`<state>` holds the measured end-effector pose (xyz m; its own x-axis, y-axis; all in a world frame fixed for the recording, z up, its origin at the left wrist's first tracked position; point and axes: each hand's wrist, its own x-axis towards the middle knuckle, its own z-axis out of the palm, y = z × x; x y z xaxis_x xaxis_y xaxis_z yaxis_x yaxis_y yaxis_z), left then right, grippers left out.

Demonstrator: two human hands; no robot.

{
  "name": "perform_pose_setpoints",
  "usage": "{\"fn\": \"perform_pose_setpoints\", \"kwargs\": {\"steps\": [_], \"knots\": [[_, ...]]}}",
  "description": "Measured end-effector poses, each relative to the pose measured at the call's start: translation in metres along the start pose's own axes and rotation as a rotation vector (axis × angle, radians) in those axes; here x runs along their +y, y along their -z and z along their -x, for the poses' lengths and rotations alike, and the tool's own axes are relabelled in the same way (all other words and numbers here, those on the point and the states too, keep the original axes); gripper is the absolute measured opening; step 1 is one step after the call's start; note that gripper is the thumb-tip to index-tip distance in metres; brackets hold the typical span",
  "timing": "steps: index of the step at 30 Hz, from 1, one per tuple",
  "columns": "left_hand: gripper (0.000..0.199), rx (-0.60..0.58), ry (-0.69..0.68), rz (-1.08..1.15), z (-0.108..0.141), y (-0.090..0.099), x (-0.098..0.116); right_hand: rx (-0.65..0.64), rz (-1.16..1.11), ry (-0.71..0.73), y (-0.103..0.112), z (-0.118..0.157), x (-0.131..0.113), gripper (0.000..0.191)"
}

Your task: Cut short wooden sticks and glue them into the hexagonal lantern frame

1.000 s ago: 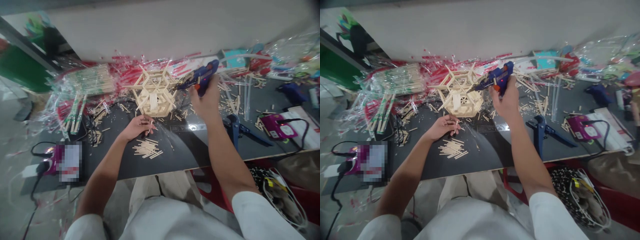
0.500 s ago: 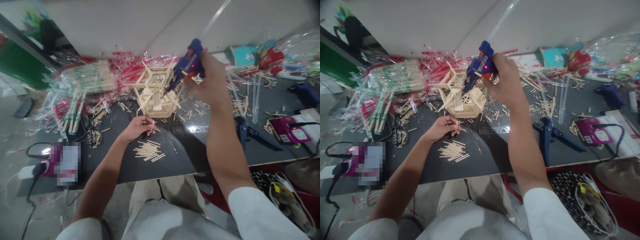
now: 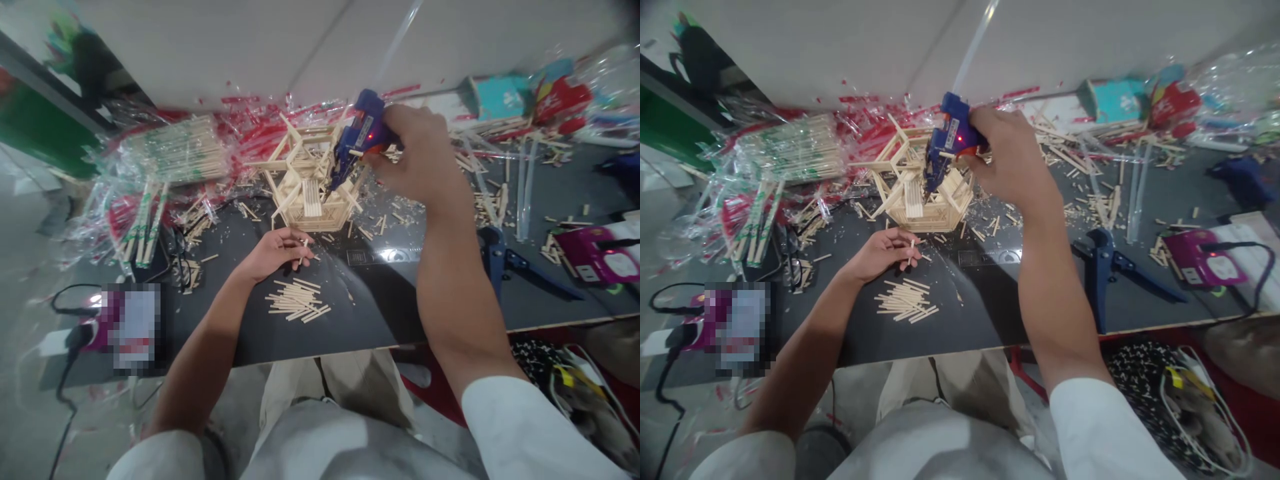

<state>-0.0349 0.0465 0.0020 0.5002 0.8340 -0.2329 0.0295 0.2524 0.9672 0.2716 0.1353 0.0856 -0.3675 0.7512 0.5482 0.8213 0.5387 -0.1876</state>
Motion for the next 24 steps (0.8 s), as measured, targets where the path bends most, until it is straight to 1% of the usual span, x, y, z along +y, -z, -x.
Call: {"fn": "perform_pose_setpoints", "kwargs": {"steps": [3, 8, 11, 14, 17, 21, 24], "knots": [[0.041, -0.001, -0.010, 0.006, -0.0006, 0.0013, -0.0015, 0.012, -0.010, 0.012, -0.0012, -0.0007, -0.0012, 0.022], [0.041, 0.011, 0.003, 0.001, -0.0005, 0.0004, -0.0011, 0.013, -0.040, 0.020, -0.0046, -0.0020, -0.0003, 0.023], [0.039, 0.002, 0.000, -0.014, 0.0003, -0.0009, 0.0012, 0.011, -0.058, -0.005, -0.0071, -0.0028, 0.0011, 0.025], [0.038, 0.000, 0.002, -0.029, 0.0007, -0.0012, 0.0021, -0.017, -0.067, -0.050, -0.0083, -0.0030, 0.0007, 0.030], [0.039, 0.004, 0.011, -0.044, 0.0005, -0.0010, 0.0013, -0.034, -0.073, -0.083, -0.0083, -0.0024, -0.0001, 0.029], [0.039, 0.008, 0.015, -0.051, 0.0000, -0.0007, 0.0004, -0.018, -0.059, -0.064, -0.0082, -0.0010, 0.0006, 0.024], [0.038, 0.006, 0.011, -0.050, 0.0000, -0.0003, 0.0004, 0.000, -0.049, -0.045, -0.0076, -0.0009, 0.0005, 0.024]]}}
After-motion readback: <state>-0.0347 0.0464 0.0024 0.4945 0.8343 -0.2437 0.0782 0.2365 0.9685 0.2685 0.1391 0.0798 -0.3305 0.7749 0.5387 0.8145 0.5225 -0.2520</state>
